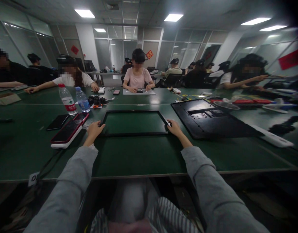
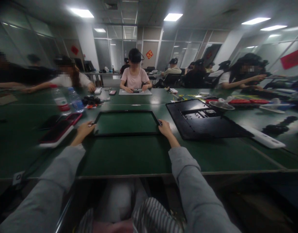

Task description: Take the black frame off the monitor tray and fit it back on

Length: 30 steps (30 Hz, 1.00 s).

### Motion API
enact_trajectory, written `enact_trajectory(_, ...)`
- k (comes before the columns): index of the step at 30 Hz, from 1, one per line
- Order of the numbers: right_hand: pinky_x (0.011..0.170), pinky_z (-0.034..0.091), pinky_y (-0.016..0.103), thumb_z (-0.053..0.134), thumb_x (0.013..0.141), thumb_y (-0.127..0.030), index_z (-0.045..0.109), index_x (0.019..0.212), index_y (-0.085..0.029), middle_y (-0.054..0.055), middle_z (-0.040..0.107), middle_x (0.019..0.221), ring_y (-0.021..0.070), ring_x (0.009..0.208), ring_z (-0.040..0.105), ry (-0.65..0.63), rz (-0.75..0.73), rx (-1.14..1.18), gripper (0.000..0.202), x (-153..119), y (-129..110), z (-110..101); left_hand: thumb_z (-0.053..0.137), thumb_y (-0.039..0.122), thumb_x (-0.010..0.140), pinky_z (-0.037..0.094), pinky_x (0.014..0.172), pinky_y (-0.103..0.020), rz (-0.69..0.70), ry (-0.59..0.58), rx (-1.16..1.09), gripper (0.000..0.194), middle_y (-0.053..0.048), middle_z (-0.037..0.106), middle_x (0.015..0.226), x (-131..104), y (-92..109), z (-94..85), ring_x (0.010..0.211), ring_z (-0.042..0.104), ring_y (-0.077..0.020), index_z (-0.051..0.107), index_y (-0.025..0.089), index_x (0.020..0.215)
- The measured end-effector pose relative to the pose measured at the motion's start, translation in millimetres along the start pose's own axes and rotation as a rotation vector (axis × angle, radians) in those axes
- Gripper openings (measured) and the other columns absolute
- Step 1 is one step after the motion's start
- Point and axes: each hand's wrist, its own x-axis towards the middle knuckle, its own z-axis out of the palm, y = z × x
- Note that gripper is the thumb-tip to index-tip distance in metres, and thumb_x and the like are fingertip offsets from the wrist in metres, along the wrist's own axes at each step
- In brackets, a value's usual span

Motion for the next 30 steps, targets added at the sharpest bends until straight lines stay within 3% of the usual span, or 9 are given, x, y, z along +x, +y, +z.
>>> enact_trajectory(4, 0.112, 0.050, 0.058, 0.062, 0.069, -0.018, 0.072, 0.128, -0.017, 0.014, 0.076, 0.111, 0.0335, 0.112, 0.070, 0.005, -0.019, -0.031, 0.060, 0, 0, -2, 0.067, 0.075, 0.083, 0.043, 0.115, -0.050, 0.240, -0.067, -0.079, 0.081, -0.018, 0.064, 0.148, -9, 14, -5.7, 0.140, 0.055, -0.0380, 0.067, 0.021, 0.144)
enact_trajectory(8, 0.113, 0.052, 0.054, 0.059, 0.066, -0.013, 0.073, 0.126, -0.018, 0.013, 0.077, 0.116, 0.0316, 0.116, 0.070, 0.021, -0.020, 0.031, 0.062, -5, -6, -3, 0.079, 0.082, 0.064, 0.043, 0.115, -0.052, 0.426, -0.327, -0.049, 0.095, -0.015, 0.062, 0.151, -20, 24, -10.8, 0.142, 0.053, -0.0396, 0.068, 0.029, 0.142)
enact_trajectory(12, 0.115, 0.051, 0.052, 0.058, 0.066, -0.010, 0.074, 0.121, -0.018, 0.013, 0.077, 0.121, 0.0309, 0.120, 0.071, 0.039, 0.034, 0.128, 0.057, -9, -18, -4, 0.082, 0.081, 0.061, 0.046, 0.111, -0.052, 0.498, -0.412, -0.037, 0.078, -0.013, 0.067, 0.144, -24, 26, -11.9, 0.136, 0.057, -0.0386, 0.079, 0.031, 0.122)
enact_trajectory(15, 0.116, 0.050, 0.054, 0.058, 0.065, -0.010, 0.074, 0.117, -0.019, 0.013, 0.078, 0.122, 0.0314, 0.122, 0.071, 0.085, 0.079, 0.224, 0.055, -10, -27, -7, 0.079, 0.082, 0.066, 0.052, 0.103, -0.047, 0.516, -0.402, -0.099, 0.062, -0.011, 0.074, 0.130, -20, 25, -10.9, 0.123, 0.065, -0.0351, 0.082, 0.028, 0.097)
enact_trajectory(17, 0.116, 0.050, 0.054, 0.059, 0.064, -0.011, 0.074, 0.116, -0.018, 0.013, 0.077, 0.123, 0.0318, 0.124, 0.070, 0.102, 0.120, 0.307, 0.054, -11, -32, -9, 0.079, 0.081, 0.067, 0.055, 0.098, -0.044, 0.498, -0.367, -0.125, 0.060, -0.011, 0.076, 0.121, -17, 22, -9.0, 0.115, 0.068, -0.0330, 0.081, 0.025, 0.091)
enact_trajectory(25, 0.114, 0.051, 0.050, 0.069, 0.067, -0.021, 0.069, 0.116, -0.018, 0.015, 0.076, 0.122, 0.0289, 0.120, 0.072, 0.086, 0.304, 0.633, 0.049, -13, -40, -11, 0.078, 0.073, 0.072, 0.053, 0.095, -0.041, 0.331, -0.283, -0.122, 0.055, -0.010, 0.079, 0.114, -7, 11, 0.9, 0.107, 0.070, -0.0307, 0.080, 0.025, 0.100)
enact_trajectory(30, 0.115, 0.049, 0.051, 0.063, 0.087, -0.041, 0.063, 0.131, -0.019, 0.015, 0.073, 0.125, 0.0277, 0.123, 0.068, 0.190, 0.297, 0.636, 0.049, -5, -35, -22, 0.082, 0.067, 0.070, 0.053, 0.091, -0.039, 0.296, -0.282, -0.236, 0.048, -0.010, 0.080, 0.105, -9, 17, -2.9, 0.103, 0.071, -0.0299, 0.081, 0.025, 0.092)
